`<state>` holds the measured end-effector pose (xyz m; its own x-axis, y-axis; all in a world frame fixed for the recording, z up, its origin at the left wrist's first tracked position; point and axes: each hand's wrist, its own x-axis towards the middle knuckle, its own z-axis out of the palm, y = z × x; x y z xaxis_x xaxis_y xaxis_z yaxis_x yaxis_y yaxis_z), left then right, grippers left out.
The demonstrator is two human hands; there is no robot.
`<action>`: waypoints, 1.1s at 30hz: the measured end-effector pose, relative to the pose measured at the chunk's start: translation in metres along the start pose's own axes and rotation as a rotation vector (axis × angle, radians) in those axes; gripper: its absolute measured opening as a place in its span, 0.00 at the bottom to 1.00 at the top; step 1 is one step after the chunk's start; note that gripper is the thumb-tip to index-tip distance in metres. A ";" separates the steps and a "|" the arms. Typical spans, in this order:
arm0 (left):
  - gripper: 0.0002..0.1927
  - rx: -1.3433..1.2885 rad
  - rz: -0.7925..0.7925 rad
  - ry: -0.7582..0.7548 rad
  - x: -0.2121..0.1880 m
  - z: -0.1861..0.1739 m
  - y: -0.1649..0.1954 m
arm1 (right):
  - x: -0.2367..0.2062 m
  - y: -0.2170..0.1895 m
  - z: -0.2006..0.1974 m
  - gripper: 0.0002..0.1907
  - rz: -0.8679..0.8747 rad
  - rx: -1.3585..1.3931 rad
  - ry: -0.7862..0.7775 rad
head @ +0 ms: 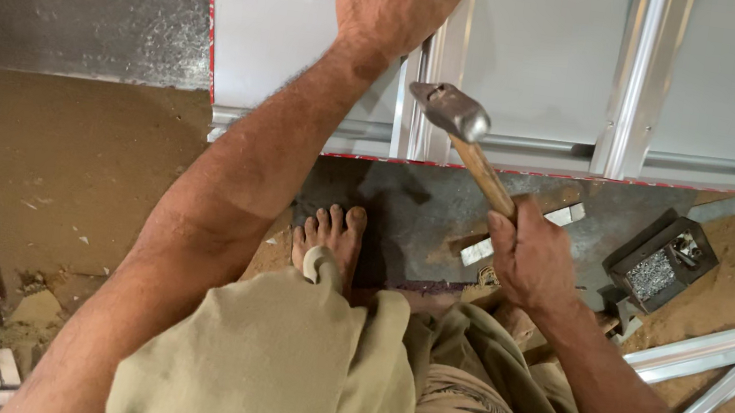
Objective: The person assembles a window frame by repeatedly placing a metal punch over fasteners and striking it with a hammer to secure the frame components. The person works along the length of the frame, moving from one fastener to the next.
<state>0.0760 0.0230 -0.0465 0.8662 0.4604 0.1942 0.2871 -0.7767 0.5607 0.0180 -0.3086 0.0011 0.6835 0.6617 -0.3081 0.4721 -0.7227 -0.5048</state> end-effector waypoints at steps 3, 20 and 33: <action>0.13 -0.004 -0.052 -0.053 0.001 -0.002 0.004 | 0.009 -0.007 0.000 0.16 -0.049 -0.024 0.000; 0.13 0.015 0.009 0.004 0.000 0.009 -0.006 | 0.011 -0.019 -0.013 0.20 0.073 0.015 -0.032; 0.20 0.076 0.078 0.070 -0.003 0.019 -0.013 | 0.010 -0.031 -0.014 0.19 0.018 -0.138 -0.051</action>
<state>0.0778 0.0236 -0.0697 0.8572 0.4242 0.2920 0.2527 -0.8405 0.4793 0.0183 -0.2824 0.0249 0.6651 0.6552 -0.3582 0.5348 -0.7528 -0.3839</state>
